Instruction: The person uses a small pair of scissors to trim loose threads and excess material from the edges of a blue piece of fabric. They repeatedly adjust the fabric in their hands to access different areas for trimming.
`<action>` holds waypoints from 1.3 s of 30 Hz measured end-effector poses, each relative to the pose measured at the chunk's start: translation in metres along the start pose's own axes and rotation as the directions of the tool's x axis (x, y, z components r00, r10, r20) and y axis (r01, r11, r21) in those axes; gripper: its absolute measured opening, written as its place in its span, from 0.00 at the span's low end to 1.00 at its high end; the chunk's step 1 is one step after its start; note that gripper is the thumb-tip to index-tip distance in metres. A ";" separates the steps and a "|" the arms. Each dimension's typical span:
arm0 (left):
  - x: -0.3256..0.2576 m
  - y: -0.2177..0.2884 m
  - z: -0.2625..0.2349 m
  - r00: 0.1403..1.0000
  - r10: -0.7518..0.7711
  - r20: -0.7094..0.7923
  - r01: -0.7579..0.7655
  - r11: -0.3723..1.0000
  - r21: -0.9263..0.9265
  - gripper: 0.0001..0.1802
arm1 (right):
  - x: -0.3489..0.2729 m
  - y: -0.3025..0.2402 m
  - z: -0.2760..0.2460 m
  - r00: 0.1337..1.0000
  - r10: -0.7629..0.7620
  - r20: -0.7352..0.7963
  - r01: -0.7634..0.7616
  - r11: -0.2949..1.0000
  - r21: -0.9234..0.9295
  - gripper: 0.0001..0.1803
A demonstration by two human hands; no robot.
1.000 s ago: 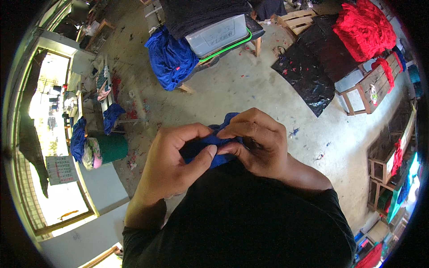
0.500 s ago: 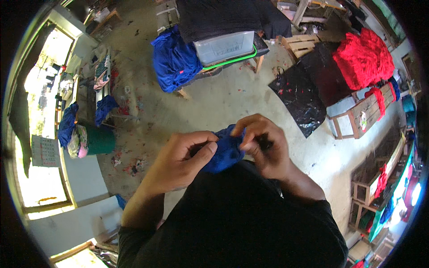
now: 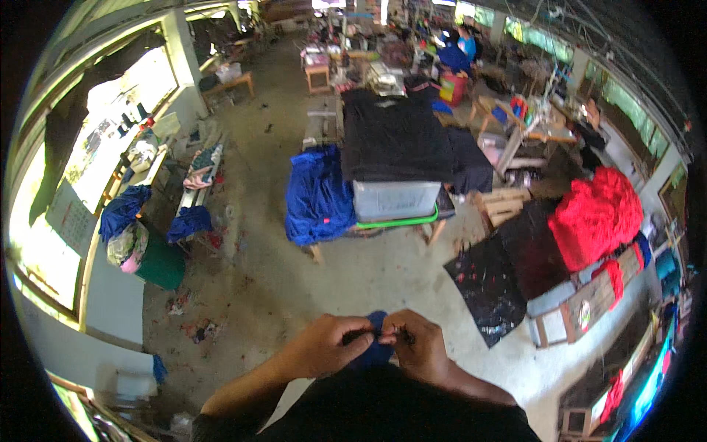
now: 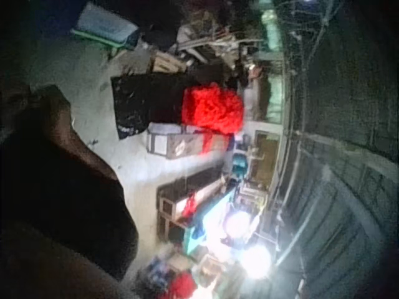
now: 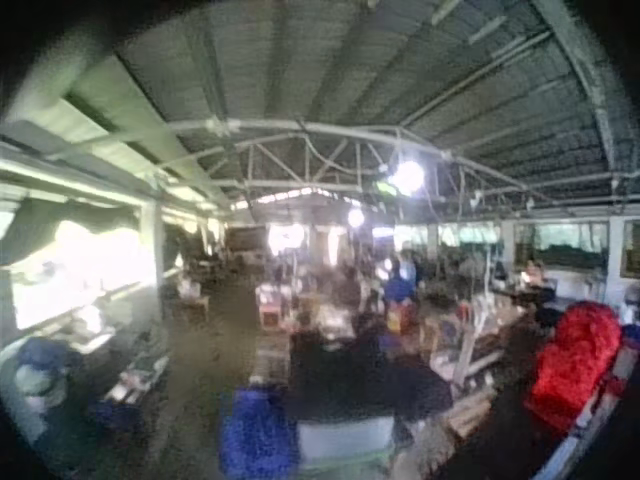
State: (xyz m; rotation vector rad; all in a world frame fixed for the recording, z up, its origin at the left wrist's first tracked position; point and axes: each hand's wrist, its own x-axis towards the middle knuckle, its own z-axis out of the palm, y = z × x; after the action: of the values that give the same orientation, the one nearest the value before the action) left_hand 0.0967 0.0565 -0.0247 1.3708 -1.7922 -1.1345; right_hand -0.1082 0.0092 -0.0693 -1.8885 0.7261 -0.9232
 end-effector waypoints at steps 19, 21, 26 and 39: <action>-0.023 -0.039 0.007 0.980 -0.177 0.093 0.198 0.928 -0.317 0.13 | 0.044 0.094 -0.090 0.859 0.175 -0.481 -0.105 0.980 0.168 0.04; -0.029 -0.037 0.009 0.982 -0.187 0.036 0.189 0.928 -0.322 0.13 | 0.053 0.123 -0.122 0.792 -0.034 -0.610 -0.126 0.968 -0.217 0.03; -0.029 -0.015 -0.015 0.929 -0.291 0.228 0.332 0.929 -0.166 0.13 | 0.036 0.142 -0.203 0.890 0.112 -0.442 -0.364 0.758 -0.542 0.12; -0.036 -0.010 -0.051 0.886 -0.072 0.459 0.000 0.988 0.155 0.16 | 0.026 0.008 -0.064 0.811 -0.214 0.544 0.142 0.975 0.172 0.11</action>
State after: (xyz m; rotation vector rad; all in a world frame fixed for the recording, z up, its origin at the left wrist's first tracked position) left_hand 0.1543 0.0766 -0.0097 1.2941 -2.2350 -1.4674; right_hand -0.1479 -0.0436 -0.0472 -1.9960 0.1299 -0.4564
